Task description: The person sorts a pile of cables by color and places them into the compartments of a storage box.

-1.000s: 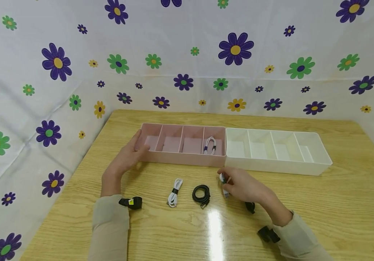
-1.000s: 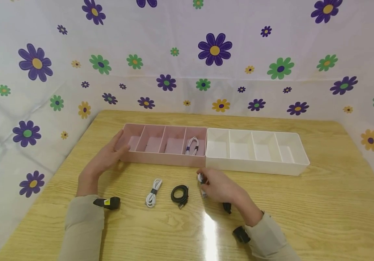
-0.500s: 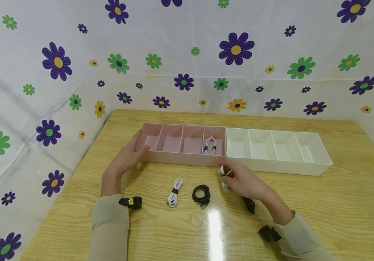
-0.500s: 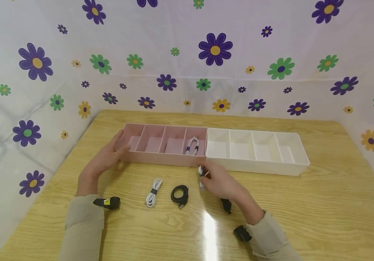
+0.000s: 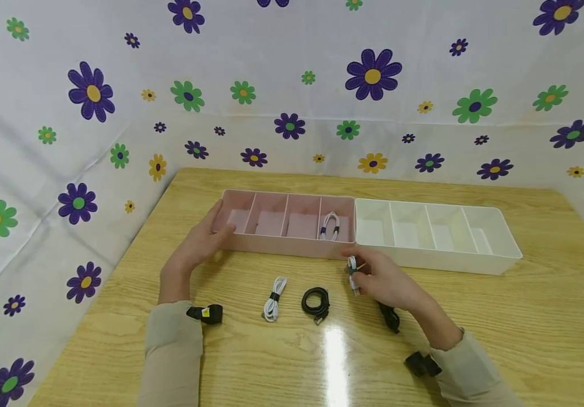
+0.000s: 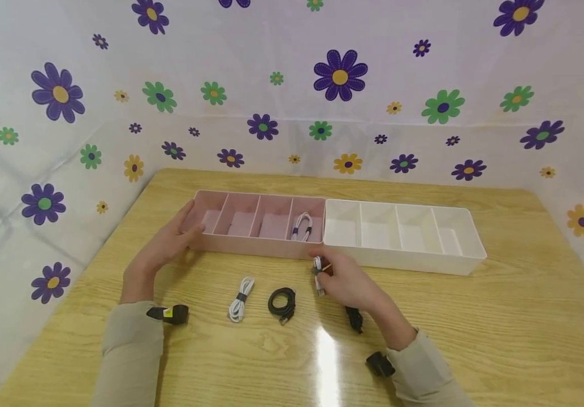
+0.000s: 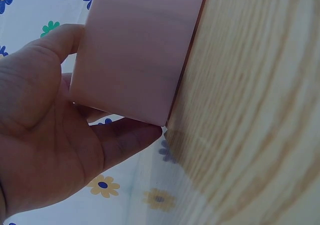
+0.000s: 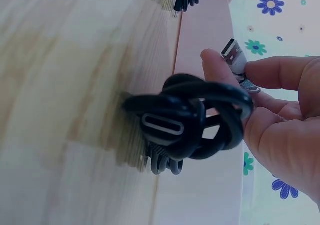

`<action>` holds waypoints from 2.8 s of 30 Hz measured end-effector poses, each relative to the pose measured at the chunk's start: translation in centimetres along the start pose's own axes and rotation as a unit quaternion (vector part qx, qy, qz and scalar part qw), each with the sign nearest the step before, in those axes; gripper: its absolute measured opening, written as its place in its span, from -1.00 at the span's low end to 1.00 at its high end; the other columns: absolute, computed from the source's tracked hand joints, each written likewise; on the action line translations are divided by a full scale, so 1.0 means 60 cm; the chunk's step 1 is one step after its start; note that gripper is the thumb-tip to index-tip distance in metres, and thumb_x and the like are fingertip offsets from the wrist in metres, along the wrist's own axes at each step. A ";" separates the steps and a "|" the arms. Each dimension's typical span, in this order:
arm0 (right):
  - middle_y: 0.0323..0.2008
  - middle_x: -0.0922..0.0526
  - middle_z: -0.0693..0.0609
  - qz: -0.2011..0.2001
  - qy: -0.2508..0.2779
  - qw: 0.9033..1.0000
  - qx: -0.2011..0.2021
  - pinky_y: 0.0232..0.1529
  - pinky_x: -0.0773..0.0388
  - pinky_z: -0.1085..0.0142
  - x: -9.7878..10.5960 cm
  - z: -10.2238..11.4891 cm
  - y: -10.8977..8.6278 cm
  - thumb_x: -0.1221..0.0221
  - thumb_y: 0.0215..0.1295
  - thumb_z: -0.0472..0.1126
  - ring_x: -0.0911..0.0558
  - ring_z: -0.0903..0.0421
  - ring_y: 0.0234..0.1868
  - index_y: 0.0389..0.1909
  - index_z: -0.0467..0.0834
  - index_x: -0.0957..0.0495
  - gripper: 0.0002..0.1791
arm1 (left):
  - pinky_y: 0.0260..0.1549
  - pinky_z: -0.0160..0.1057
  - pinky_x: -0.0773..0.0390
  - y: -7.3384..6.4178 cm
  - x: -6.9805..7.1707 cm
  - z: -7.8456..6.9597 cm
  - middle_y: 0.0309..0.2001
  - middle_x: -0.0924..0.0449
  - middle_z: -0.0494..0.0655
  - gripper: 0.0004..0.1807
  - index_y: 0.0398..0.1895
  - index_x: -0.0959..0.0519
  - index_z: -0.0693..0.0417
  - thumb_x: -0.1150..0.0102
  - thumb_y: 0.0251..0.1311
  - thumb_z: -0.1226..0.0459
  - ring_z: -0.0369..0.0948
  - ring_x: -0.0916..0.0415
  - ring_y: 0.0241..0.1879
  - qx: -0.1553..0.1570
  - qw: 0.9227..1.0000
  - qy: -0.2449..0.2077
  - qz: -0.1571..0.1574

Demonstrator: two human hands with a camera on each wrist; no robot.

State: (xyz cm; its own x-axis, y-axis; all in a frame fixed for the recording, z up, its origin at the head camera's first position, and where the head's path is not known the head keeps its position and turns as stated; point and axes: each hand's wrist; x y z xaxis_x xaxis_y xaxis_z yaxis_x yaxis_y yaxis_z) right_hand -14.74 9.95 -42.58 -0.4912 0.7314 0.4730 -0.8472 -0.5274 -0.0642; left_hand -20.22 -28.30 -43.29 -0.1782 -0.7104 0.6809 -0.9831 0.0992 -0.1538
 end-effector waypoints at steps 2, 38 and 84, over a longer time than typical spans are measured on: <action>-0.23 -0.51 -0.17 0.006 0.024 1.000 -0.008 -0.45 -0.55 0.24 0.001 0.000 0.000 0.07 0.35 -0.39 -0.52 0.06 -0.43 0.28 -0.16 -0.31 -0.53 | 0.36 0.17 0.12 0.001 0.000 0.000 0.51 0.25 -0.03 -0.18 0.51 0.34 -0.28 0.18 0.35 -0.15 0.06 0.24 0.46 -0.002 1.000 -0.002 0.001; -0.16 -0.44 -0.32 0.081 0.245 0.966 -0.018 -0.23 -0.63 0.01 0.006 -0.008 0.003 0.06 0.42 -0.36 -0.57 0.06 -0.25 0.36 -0.25 -0.18 -0.50 | 0.34 0.19 0.06 -0.001 0.001 -0.001 0.50 0.16 0.03 -0.16 0.51 0.30 -0.31 0.14 0.31 -0.19 0.09 0.16 0.45 0.003 1.000 -0.021 0.001; -0.12 -0.43 -0.10 0.040 0.365 0.929 -0.045 -0.06 -0.60 0.09 0.035 0.020 0.033 0.18 0.40 -0.48 -0.62 0.01 -0.19 0.39 -0.24 -0.08 -0.46 | 0.35 0.16 0.08 0.000 0.003 -0.001 0.50 0.19 0.00 -0.17 0.51 0.31 -0.32 0.15 0.32 -0.18 0.06 0.19 0.45 -0.005 1.000 -0.028 -0.005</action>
State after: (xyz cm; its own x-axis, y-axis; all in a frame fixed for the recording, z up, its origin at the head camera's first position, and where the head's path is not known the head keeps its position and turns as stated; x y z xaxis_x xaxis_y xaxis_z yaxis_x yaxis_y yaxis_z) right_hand -17.21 9.91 -40.63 -0.5310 0.8075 -0.2568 -0.7997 -0.5778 -0.1630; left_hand -20.23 -28.36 -43.13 -0.1663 -0.7497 0.6406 -0.9852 0.0992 -0.1397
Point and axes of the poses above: each hand's wrist, its own y-axis towards the middle knuckle, its own x-axis out of the back of the hand, z = x × y
